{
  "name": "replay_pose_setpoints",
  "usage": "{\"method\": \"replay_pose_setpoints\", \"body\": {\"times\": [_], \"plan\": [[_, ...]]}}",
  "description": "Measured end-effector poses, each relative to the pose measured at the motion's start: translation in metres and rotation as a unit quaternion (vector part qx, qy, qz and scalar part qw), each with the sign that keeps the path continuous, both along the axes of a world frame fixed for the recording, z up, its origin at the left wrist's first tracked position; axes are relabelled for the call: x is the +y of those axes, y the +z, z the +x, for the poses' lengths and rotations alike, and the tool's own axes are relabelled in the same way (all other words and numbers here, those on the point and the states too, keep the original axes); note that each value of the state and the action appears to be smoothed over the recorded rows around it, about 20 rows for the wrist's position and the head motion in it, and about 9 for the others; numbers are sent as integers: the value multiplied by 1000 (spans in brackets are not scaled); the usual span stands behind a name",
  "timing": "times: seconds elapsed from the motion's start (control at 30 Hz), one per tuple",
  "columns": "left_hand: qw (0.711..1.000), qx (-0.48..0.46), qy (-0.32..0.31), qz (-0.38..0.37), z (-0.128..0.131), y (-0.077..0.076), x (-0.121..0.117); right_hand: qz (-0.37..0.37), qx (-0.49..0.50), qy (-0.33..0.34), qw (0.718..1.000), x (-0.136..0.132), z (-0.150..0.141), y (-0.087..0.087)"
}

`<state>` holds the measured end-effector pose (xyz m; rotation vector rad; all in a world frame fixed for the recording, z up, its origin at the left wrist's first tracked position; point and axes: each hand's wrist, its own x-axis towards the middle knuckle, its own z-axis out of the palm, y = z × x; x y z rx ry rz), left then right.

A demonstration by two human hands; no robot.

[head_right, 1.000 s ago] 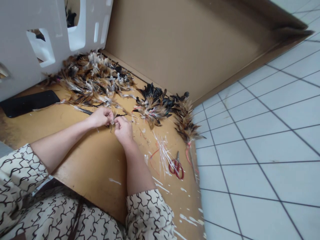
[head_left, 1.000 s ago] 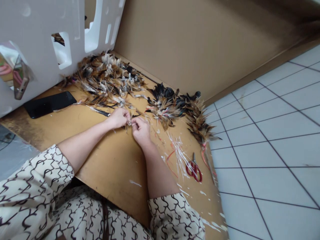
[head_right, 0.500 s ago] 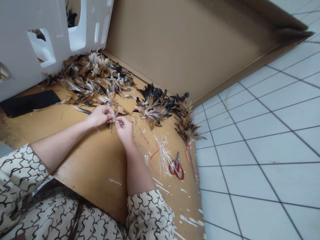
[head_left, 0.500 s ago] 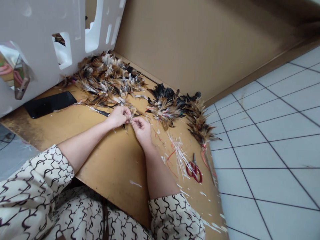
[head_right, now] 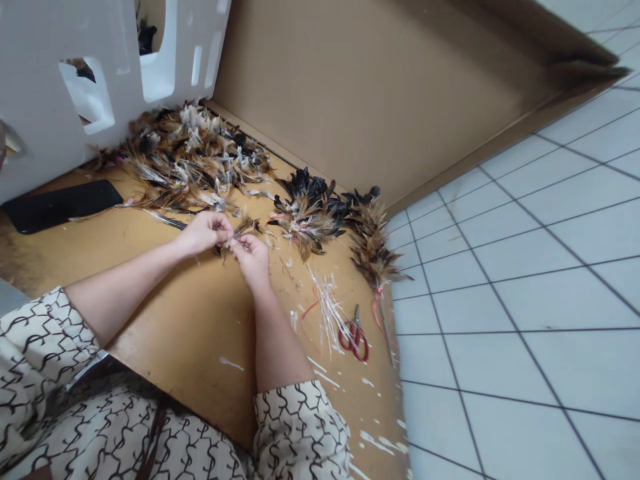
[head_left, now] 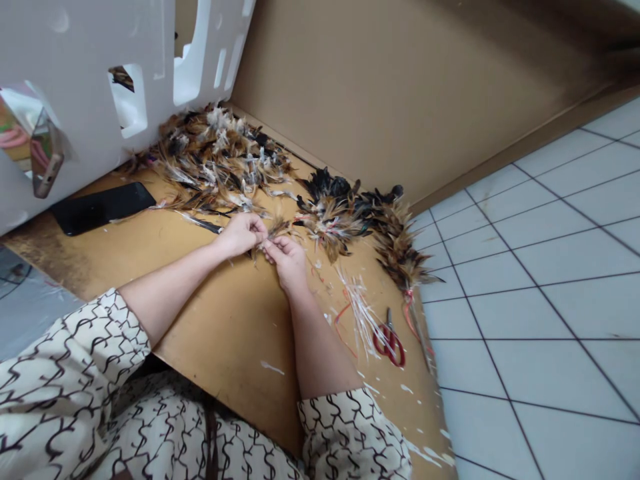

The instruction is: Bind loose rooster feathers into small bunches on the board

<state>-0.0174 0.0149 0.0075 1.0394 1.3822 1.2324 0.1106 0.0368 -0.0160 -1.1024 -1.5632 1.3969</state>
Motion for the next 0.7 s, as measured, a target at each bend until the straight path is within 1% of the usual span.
{"method": "replay_pose_setpoints", "body": {"times": [0.2, 0.33, 0.47, 0.7], "plan": [[999, -39, -25, -25, 1, 2, -1, 53, -23, 8, 998, 0, 0, 0], [997, -56, -43, -10, 0, 0, -1, 72, -49, 13, 996, 0, 0, 1], [998, -54, -38, 4, -1, -1, 0, 75, -68, 11, 995, -1, 0, 0], [997, -77, -20, 1, -1, 0, 0, 85, -59, 12, 995, -1, -1, -2]]}}
